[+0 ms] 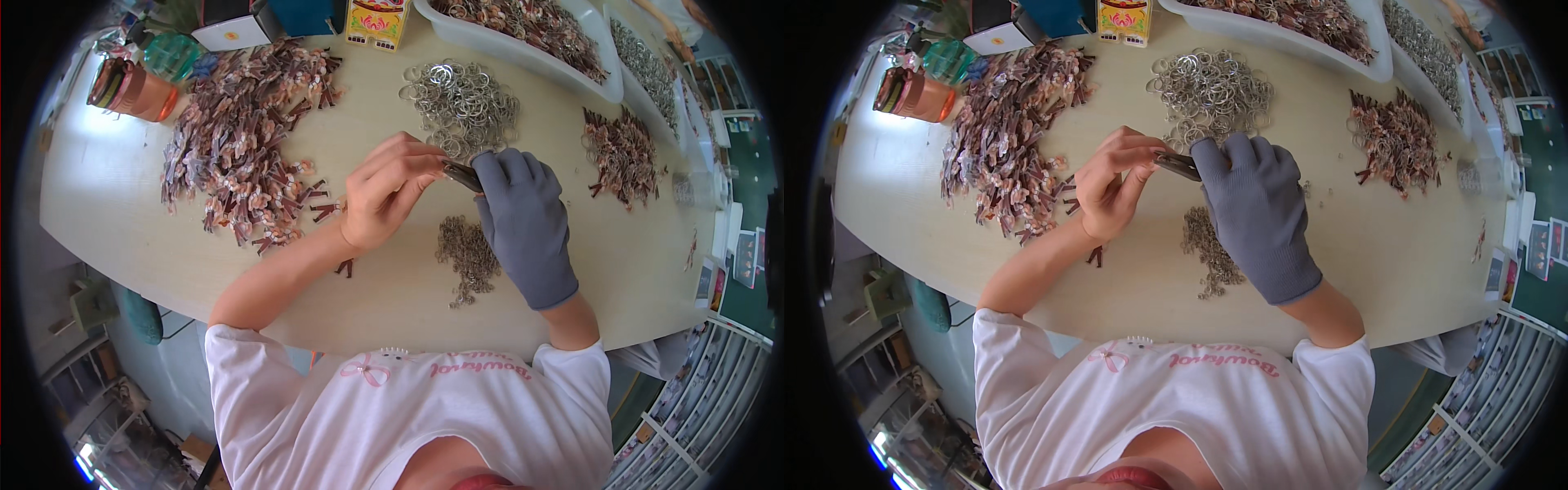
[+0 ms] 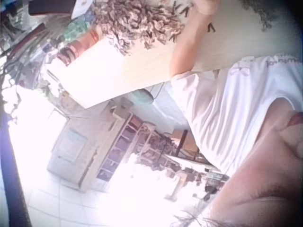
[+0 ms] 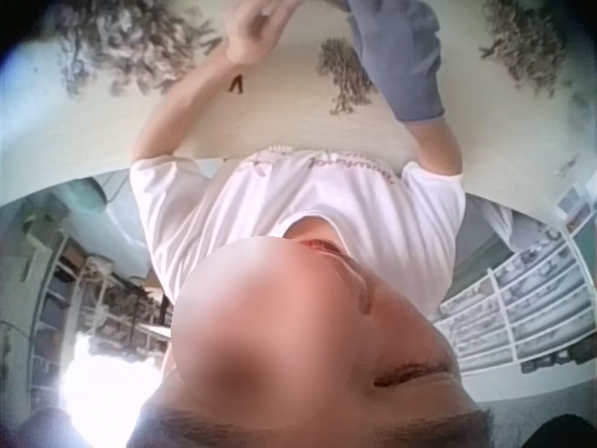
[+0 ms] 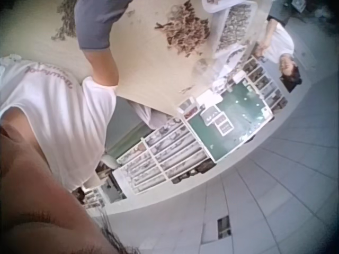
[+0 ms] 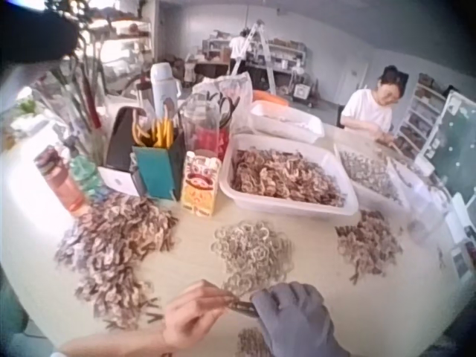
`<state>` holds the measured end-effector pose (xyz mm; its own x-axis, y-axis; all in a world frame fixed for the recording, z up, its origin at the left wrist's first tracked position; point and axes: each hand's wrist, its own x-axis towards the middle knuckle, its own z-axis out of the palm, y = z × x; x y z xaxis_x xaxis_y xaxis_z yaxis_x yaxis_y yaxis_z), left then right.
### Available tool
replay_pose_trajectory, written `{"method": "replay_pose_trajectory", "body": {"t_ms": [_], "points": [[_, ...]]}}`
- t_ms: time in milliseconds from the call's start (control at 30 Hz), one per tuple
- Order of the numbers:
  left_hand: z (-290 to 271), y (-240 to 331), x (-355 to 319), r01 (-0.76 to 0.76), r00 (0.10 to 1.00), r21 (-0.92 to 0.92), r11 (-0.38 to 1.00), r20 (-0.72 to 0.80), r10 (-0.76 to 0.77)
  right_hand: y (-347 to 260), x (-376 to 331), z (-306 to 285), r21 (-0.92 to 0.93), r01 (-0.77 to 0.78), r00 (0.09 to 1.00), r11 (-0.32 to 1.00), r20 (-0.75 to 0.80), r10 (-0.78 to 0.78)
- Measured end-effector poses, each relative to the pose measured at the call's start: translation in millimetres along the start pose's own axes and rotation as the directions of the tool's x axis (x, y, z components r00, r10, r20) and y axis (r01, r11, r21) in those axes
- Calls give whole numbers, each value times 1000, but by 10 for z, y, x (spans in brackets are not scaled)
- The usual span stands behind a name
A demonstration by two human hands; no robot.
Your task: The person assembles small keychains by attaching acrylic character charms to metal rings using pliers.
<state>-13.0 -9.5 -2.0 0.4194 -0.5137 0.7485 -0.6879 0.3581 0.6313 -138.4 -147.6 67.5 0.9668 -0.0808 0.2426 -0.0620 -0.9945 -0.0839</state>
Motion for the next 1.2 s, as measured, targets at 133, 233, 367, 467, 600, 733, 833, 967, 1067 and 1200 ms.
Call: {"method": "replay_pose_trajectory", "body": {"t_ms": [133,233,367,467,600,733,833,967,1067,1200], "points": [[-10,-15,27,-76,997,39,996,19,76,4,7,32,-53,19,999,998,-41,-21],[-7,11,27,-88,996,40,995,12,88,-1,6,66,-92,18,997,996,-68,-25],[-6,14,43,-109,994,59,992,2,109,-19,-23,147,-74,2,994,997,-106,-9],[-7,7,33,-124,992,53,991,-2,125,-34,-20,148,-85,-7,994,996,-105,-2],[2,6,4,-129,990,77,989,-38,132,-35,-14,136,-75,-7,994,997,-108,-1],[-2,3,15,-198,978,147,969,-45,206,-90,-22,95,-120,-20,984,993,-181,-2],[-2,-16,18,-236,969,145,961,-41,244,-112,-37,92,-132,-42,983,990,-181,18],[18,-1,19,-231,969,138,963,-61,241,-128,-58,98,-116,-31,981,993,-192,9],[25,7,-1,-198,976,143,970,-61,209,-108,-61,127,-111,-20,992,994,-124,6],[-3,4,22,-71,996,98,993,59,66,-10,-43,147,-71,45,993,996,-106,-52]]}}
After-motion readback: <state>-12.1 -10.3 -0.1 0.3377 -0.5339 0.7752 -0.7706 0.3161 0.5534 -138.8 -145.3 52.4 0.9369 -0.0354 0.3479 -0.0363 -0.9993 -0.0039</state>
